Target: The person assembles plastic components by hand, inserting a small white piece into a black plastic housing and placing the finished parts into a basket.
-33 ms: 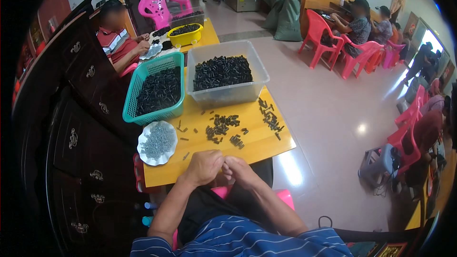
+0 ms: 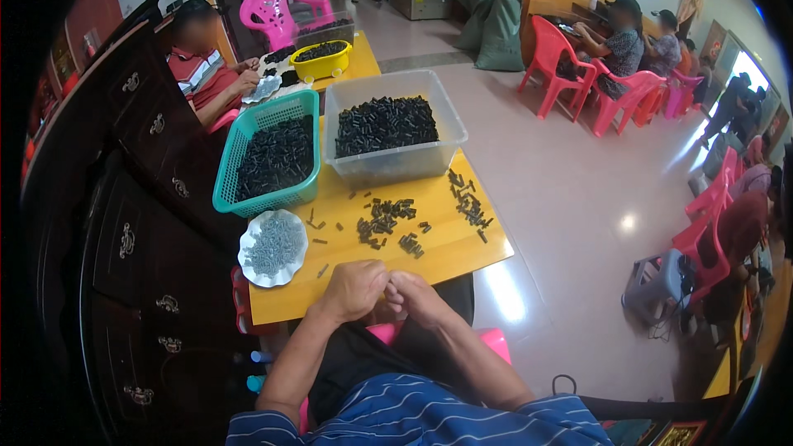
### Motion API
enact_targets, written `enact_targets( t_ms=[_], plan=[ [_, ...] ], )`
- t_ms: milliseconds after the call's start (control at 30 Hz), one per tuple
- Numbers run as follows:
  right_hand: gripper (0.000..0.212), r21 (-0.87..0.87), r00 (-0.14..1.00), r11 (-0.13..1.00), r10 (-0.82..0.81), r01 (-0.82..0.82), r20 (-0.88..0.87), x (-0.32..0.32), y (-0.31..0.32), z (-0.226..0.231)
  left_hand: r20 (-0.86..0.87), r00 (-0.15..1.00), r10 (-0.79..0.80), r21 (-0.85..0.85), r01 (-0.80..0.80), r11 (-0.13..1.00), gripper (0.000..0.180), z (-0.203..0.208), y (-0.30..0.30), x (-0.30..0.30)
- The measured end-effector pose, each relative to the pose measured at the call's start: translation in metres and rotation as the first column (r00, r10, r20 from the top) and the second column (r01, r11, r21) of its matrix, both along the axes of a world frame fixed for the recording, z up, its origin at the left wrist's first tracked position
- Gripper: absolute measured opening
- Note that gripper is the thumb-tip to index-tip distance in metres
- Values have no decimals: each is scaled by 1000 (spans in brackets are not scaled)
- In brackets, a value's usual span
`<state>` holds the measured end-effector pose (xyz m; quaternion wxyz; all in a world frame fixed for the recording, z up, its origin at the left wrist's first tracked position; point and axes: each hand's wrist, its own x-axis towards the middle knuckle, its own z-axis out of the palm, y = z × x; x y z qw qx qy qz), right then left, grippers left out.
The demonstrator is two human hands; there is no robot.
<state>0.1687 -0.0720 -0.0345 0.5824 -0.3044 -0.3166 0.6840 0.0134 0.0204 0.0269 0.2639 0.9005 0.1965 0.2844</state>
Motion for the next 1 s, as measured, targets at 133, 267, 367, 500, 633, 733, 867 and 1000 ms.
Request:
enact_targets(
  t_ms=[133,267,367,500,633,733,867,1000],
  plan=[
    [34,-76,963,987,117,-139,-242,4,-1,0,4,998,-63,85,62,994,19,0,3,-1],
    [34,-116,954,979,130,-166,-271,4,0,3,-10,997,-83,114,83,990,19,5,3,-1],
    [33,-144,982,988,29,-56,-187,2,0,10,-83,995,-57,91,65,994,18,5,3,-1],
    [33,-108,989,994,-37,21,-144,3,3,-2,17,994,111,196,-112,974,30,15,-8,7],
    [34,-95,984,985,-152,144,-88,-2,6,-3,-58,995,83,236,-68,969,41,16,-15,10],
    [33,-91,981,979,-187,181,-60,-2,7,-7,-52,992,111,261,-94,961,43,12,-15,9],
    [31,-68,979,977,-202,200,-29,-2,9,-10,-70,986,153,280,-128,952,41,6,-11,7],
    [29,-80,971,967,-240,241,23,-3,9,-9,-75,985,155,320,-124,939,32,-3,-11,8]
  ],
)
